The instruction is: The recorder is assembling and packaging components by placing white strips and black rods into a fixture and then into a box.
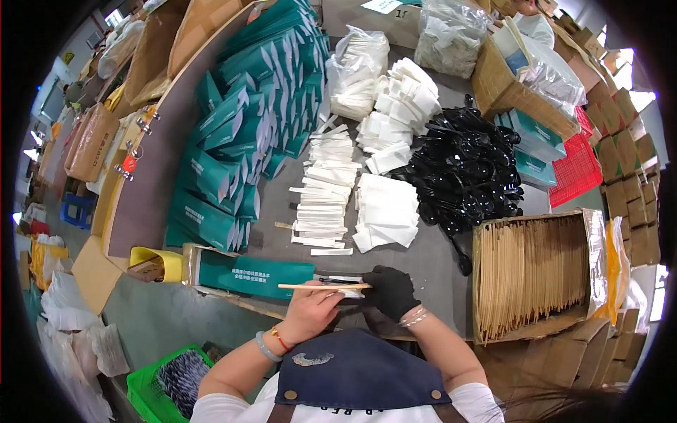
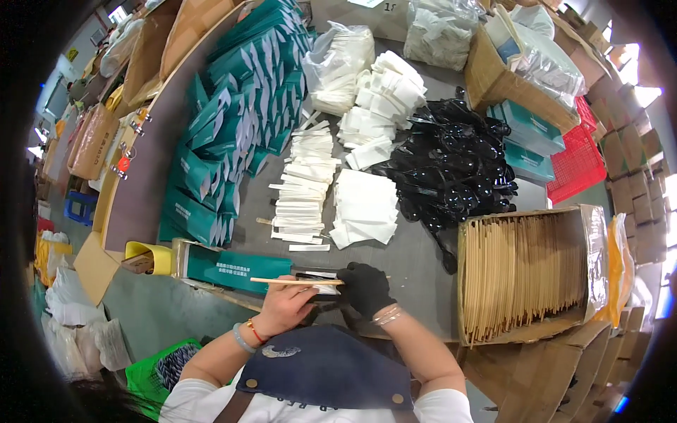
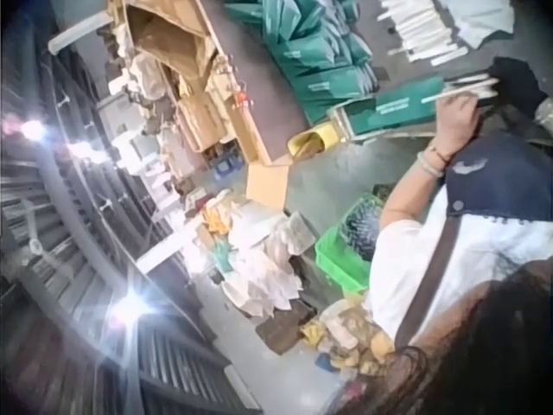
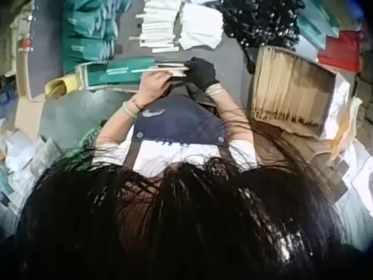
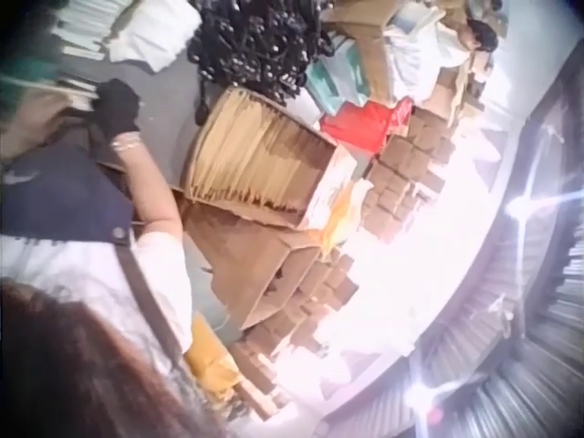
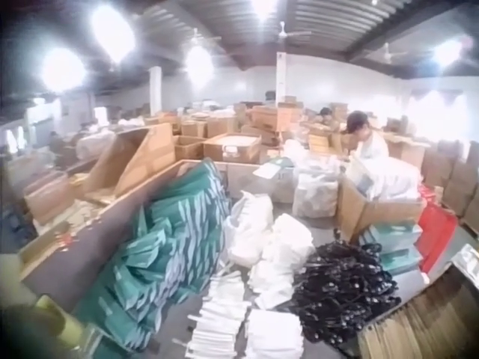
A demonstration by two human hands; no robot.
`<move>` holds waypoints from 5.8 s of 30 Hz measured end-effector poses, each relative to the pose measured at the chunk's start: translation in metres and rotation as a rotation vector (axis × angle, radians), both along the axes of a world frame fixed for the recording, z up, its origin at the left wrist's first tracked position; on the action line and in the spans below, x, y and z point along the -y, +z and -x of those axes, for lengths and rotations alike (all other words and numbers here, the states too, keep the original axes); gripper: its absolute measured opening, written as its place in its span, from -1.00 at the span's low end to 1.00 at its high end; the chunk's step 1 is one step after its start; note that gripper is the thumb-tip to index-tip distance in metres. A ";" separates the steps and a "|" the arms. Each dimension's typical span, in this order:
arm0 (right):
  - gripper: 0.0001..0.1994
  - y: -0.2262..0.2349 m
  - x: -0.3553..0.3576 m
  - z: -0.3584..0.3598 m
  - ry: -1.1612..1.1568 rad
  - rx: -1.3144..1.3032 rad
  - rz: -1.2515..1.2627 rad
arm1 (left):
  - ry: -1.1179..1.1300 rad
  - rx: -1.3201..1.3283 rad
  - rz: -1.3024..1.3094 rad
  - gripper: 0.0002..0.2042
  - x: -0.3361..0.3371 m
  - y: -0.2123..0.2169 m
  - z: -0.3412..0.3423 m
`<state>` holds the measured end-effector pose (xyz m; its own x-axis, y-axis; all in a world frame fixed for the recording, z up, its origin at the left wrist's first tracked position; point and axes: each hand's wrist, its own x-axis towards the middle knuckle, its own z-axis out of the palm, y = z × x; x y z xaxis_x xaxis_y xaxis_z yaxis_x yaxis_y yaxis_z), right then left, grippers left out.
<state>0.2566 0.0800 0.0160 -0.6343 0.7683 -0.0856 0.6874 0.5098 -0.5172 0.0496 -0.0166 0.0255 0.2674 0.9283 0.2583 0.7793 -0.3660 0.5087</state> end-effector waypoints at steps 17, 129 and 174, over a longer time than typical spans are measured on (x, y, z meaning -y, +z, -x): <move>-0.64 0.014 0.011 -0.060 0.027 0.124 -0.069 | 0.108 -0.162 0.173 -0.25 0.000 0.012 0.054; -0.57 -0.021 -0.099 -0.055 -0.832 -0.030 -0.041 | 0.105 0.105 0.002 -0.63 -0.153 -0.023 -0.025; -0.59 0.024 0.025 -0.095 -0.425 -0.274 0.237 | -0.022 -0.269 0.153 -0.48 0.019 0.001 0.001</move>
<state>0.3512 0.0551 0.0400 -0.2958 0.9412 -0.1631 0.6317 0.0647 -0.7725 0.0484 -0.0354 0.0268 0.3279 0.9441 0.0333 0.8862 -0.3196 0.3354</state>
